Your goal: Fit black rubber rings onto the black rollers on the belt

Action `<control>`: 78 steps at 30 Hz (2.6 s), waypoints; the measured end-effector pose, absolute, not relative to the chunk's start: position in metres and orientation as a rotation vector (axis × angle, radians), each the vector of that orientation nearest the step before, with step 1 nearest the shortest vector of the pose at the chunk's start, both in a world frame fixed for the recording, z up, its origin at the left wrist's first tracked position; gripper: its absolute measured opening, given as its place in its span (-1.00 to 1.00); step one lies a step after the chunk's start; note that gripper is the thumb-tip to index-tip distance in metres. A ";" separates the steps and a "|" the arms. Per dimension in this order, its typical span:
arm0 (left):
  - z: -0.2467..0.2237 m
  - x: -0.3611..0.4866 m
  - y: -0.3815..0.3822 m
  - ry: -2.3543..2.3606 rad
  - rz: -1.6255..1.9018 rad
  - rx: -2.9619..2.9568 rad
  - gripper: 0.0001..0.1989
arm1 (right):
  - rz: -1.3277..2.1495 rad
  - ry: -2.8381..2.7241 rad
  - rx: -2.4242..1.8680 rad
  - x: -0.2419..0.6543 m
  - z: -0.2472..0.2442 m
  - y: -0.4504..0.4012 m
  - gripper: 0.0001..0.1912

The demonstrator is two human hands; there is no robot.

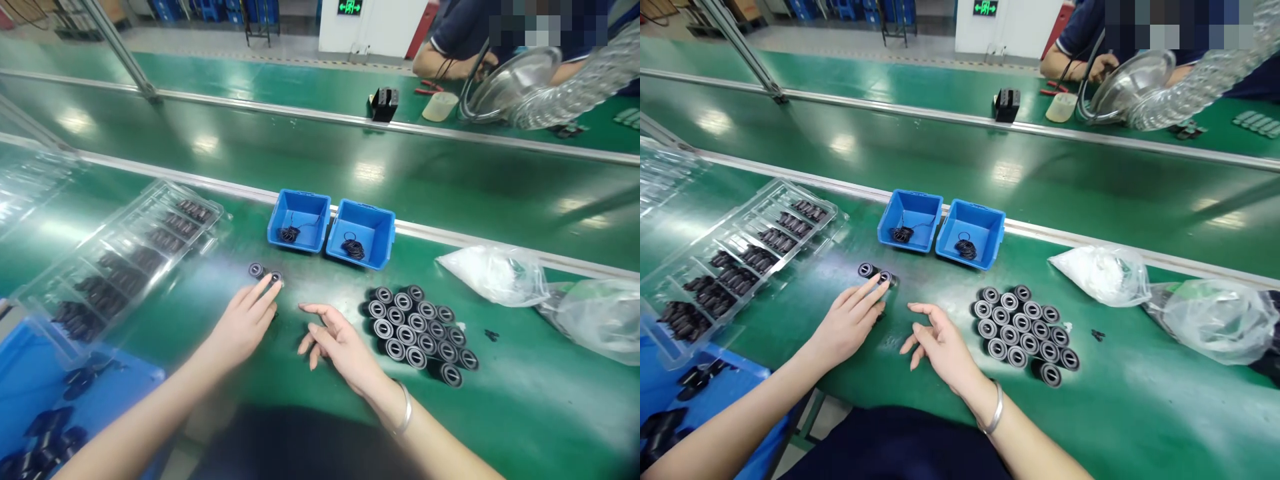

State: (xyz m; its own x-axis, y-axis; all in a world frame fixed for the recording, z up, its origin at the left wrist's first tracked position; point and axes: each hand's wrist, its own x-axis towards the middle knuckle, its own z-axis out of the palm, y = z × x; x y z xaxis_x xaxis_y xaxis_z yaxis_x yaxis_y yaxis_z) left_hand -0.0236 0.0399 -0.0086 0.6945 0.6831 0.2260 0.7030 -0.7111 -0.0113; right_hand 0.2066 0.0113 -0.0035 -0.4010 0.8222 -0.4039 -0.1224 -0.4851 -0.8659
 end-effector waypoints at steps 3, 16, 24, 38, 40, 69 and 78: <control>-0.008 -0.024 0.047 -1.203 -0.343 -2.775 -0.74 | 1.713 -1.364 -1.241 0.212 0.005 0.002 -0.74; 0.005 0.005 0.011 -1.668 -1.030 -3.096 -0.81 | -0.198 -2.053 -1.770 0.277 0.030 -0.007 -0.87; 0.002 -0.003 0.004 -1.761 -1.190 -3.012 -0.77 | 0.166 -2.282 -1.336 0.245 0.021 -0.007 -0.70; 0.026 0.007 0.001 -1.858 -1.323 -3.102 -0.77 | 1.153 -1.840 -1.162 0.208 0.040 0.010 -0.93; 0.025 0.006 0.002 -1.840 -1.361 -3.135 -0.75 | 1.225 -1.787 -1.173 0.209 0.039 0.012 -0.91; -0.002 -0.024 0.004 -1.230 -1.093 -2.955 -0.81 | 1.417 -1.579 -1.389 0.197 0.012 0.037 -0.78; -0.001 -0.024 -0.003 -1.075 -0.958 -2.967 -0.80 | 1.363 -1.606 -1.427 0.196 0.010 0.037 -0.78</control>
State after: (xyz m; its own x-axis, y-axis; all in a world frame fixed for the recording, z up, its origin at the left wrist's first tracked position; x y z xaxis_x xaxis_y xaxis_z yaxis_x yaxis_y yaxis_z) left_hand -0.0239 -0.0030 -0.0005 0.6212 0.6281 0.4685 0.5376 -0.7766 0.3285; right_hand 0.1956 0.0367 0.0104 -0.2523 0.9481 -0.1935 0.3453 -0.0986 -0.9333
